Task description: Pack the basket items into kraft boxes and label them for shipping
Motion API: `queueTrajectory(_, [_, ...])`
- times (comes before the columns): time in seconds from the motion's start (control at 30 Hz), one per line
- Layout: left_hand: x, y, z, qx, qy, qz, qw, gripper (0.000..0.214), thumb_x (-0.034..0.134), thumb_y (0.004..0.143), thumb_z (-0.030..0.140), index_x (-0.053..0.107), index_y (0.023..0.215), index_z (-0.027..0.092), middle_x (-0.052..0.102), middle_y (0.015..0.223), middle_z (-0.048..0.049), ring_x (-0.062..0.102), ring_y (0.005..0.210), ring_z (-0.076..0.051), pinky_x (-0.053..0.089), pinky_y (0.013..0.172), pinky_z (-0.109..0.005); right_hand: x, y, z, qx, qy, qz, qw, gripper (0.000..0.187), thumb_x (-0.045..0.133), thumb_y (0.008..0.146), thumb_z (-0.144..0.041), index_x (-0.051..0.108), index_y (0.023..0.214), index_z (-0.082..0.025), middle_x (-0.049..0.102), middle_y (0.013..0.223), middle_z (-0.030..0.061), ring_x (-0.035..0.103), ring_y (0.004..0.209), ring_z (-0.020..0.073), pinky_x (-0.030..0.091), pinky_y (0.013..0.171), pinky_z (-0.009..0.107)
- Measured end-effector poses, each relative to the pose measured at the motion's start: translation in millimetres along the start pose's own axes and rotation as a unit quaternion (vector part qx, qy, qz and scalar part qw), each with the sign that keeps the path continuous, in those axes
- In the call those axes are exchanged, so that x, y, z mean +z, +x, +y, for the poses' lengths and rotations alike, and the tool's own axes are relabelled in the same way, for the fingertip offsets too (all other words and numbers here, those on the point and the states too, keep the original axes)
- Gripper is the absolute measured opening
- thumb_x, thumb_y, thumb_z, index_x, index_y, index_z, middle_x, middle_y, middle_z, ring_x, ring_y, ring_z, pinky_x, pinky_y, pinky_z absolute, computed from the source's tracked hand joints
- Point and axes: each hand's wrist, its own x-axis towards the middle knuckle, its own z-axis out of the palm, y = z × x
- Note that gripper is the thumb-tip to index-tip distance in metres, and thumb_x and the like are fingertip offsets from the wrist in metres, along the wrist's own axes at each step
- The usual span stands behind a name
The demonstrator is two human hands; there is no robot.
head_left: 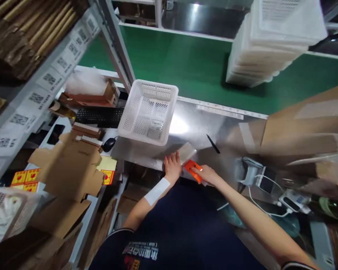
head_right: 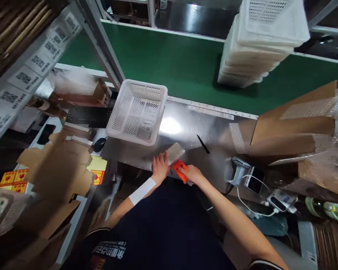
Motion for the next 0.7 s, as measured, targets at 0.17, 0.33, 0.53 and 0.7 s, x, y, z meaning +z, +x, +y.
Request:
queueTrajectory(0.17, [-3.3, 7.1, 1.4, 0.007, -0.008, 0.007, 1.000, 0.097, 0.073, 0.093, 0.053, 0.033, 0.167, 0.007, 0.044, 0.164, -0.0311, 0.052, 0.146, -0.044, 0.034, 0.126, -0.062, 1.3, -28.9, -5.0, 0.063, -0.169, 0.038, 0.983, 0.041, 0.058, 0.101, -0.050, 0.078, 0.113, -0.015, 0.077, 0.120, 0.0224, 0.073, 0.117, 0.0380, 0.055, 0.094, 0.043])
queueTrajectory(0.33, [0.8, 23.9, 20.5, 0.028, -0.051, 0.049, 0.997, 0.088, 0.067, 0.098, 0.048, 0.032, 0.168, 0.008, 0.035, 0.171, -0.0279, 0.044, 0.153, -0.042, 0.039, 0.125, -0.058, -25.5, -38.8, 34.2, 0.110, -0.068, 0.137, 0.982, 0.057, 0.043, 0.105, -0.060, 0.071, 0.129, -0.016, 0.077, 0.121, 0.0213, 0.074, 0.115, 0.0366, 0.056, 0.093, 0.044])
queueTrajectory(0.53, [12.5, 41.2, 35.2, 0.011, -0.039, 0.089, 0.995, 0.080, 0.074, 0.089, 0.028, 0.046, 0.164, 0.022, 0.062, 0.149, -0.0199, 0.064, 0.131, -0.039, 0.056, 0.110, -0.053, -55.7, -14.0, 85.8, 0.027, 0.042, 0.243, 0.969, 0.036, 0.045, 0.105, -0.035, 0.077, 0.106, -0.018, 0.082, 0.105, 0.0169, 0.079, 0.104, 0.0348, 0.061, 0.086, 0.042])
queueTrajectory(0.7, [1.2, 82.9, 45.8, 0.051, -0.024, 0.120, 0.991, 0.082, 0.076, 0.087, 0.034, 0.047, 0.163, 0.023, 0.063, 0.146, -0.0182, 0.065, 0.128, -0.038, 0.057, 0.107, -0.053, -77.4, 6.3, 98.3, 0.021, 0.096, 0.326, 0.940, 0.045, 0.035, 0.108, -0.028, 0.072, 0.123, -0.007, 0.078, 0.116, 0.0239, 0.077, 0.110, 0.0315, 0.057, 0.085, 0.036])
